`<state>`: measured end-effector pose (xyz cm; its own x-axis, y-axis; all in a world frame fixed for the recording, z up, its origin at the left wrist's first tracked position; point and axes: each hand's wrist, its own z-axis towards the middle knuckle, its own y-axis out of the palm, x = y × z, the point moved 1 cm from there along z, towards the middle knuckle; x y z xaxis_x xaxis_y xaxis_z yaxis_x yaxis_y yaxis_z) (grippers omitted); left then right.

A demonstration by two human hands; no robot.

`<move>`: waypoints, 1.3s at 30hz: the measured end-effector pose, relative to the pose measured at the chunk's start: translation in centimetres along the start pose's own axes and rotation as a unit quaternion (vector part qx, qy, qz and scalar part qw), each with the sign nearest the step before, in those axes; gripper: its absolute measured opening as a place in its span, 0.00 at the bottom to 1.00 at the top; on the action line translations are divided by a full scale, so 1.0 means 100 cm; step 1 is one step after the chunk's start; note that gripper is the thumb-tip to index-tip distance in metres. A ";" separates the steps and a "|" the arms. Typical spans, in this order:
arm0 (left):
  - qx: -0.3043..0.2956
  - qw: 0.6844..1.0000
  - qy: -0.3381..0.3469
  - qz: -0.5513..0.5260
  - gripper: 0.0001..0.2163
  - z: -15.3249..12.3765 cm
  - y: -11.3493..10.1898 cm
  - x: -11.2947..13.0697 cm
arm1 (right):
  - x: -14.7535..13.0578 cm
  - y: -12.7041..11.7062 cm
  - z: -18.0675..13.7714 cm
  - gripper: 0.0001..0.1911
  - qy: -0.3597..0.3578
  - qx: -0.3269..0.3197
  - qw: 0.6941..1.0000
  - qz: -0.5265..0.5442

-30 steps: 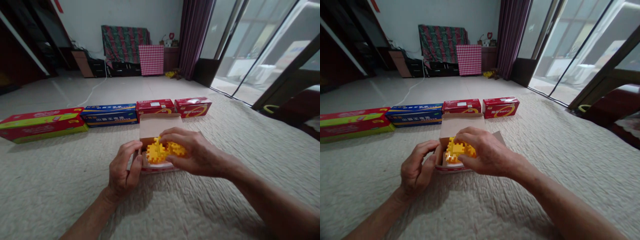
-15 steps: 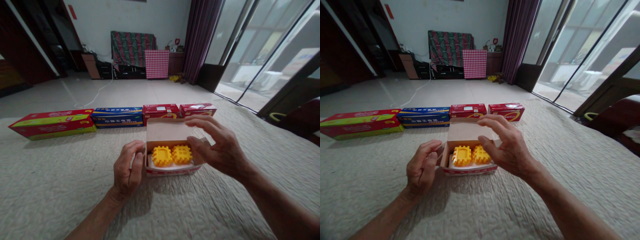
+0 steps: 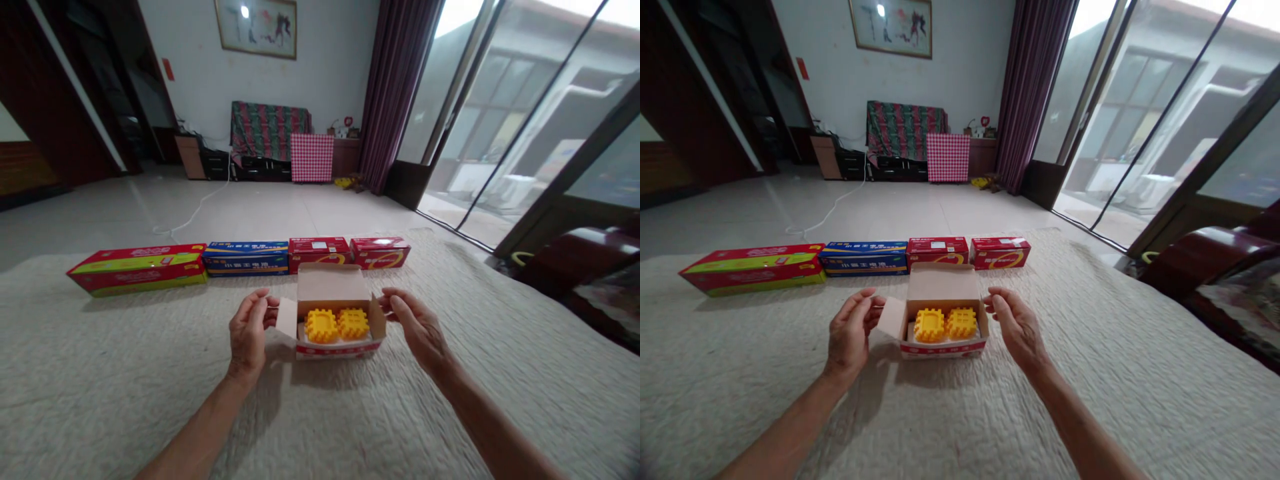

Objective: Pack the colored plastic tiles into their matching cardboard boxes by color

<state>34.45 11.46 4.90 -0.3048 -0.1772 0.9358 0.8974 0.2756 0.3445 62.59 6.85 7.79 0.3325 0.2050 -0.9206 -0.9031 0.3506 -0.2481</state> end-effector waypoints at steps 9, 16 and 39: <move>-0.218 0.888 0.295 0.276 0.09 -0.016 0.003 -0.004 | 0.009 0.013 0.026 0.27 -0.058 -0.038 0.984 -0.166; -0.200 0.834 0.400 0.323 0.14 -0.018 0.000 -0.011 | 0.026 0.020 0.030 0.37 -0.015 -0.107 0.990 -0.087; -0.255 0.841 0.397 0.264 0.22 -0.021 -0.006 -0.013 | 0.027 0.027 0.006 0.06 -0.180 -0.069 0.981 0.026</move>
<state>35.04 9.52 3.31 0.3068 -0.7888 0.5326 0.9225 0.1087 -0.3705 61.22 8.89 4.77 0.3363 0.5385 -0.7726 -0.9415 0.2091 -0.2641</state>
